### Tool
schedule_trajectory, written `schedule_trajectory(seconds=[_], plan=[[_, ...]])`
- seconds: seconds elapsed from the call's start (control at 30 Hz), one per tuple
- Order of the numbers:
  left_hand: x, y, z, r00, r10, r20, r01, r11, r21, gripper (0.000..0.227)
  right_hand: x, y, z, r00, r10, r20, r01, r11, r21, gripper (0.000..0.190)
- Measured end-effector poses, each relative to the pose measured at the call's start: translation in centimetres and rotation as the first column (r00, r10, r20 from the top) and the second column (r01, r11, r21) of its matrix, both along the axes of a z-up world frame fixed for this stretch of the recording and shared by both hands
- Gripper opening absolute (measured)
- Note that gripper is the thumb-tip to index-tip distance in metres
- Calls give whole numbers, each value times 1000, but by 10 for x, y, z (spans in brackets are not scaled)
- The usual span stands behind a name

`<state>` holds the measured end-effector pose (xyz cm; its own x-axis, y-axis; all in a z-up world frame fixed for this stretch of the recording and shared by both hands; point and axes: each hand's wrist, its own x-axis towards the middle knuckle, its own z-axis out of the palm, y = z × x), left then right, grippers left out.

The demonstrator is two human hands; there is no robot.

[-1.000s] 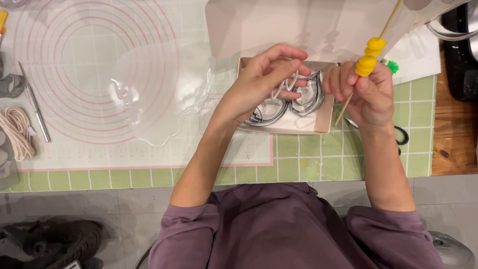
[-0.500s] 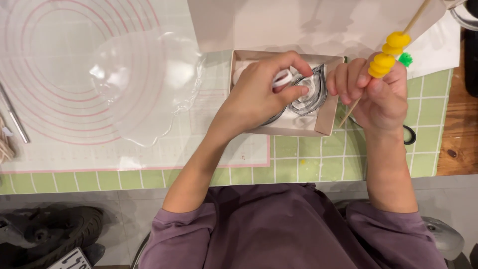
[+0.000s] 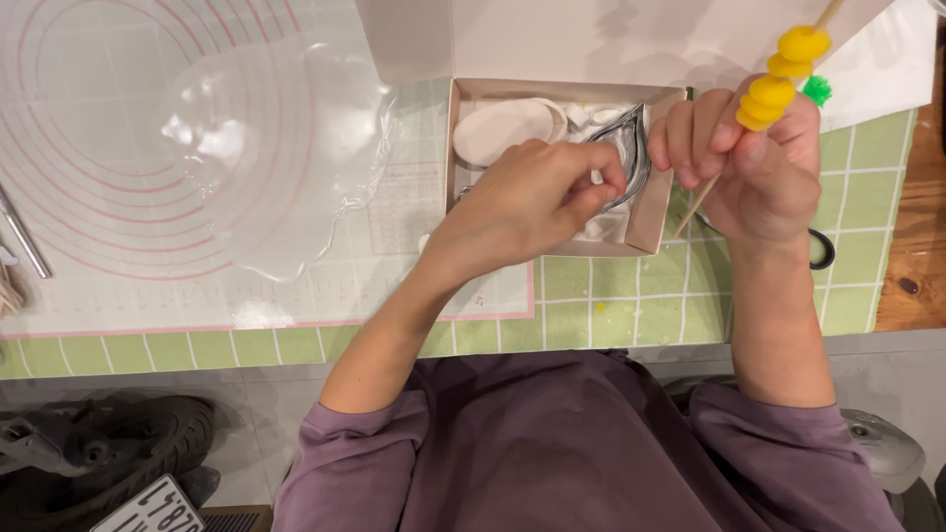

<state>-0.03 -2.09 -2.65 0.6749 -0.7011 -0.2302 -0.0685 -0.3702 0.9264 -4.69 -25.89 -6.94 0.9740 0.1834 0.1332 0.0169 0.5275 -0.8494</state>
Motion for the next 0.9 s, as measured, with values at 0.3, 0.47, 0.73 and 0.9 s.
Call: schedule_trajectory(seconds=[0.3,0.47,0.73,0.9], plan=[[-7,-6,-7,998,-34,45,32,998,58,21,1,-1,-4,1000,5,11,-5,1000,4,21],[-3,-4,-9,999,-29,-38,29,1000,-3,27,1,-4,-9,1000,1,1,-1,1000,16,20],[-1,-4,-7,976,-82,-202,71,996,-60,34,0,-6,-11,1000,19,13,-20,999,48,20],[-1,-3,3,975,-115,-192,108,993,-43,30,0,-5,-10,999,29,16,-30,998,61,19]])
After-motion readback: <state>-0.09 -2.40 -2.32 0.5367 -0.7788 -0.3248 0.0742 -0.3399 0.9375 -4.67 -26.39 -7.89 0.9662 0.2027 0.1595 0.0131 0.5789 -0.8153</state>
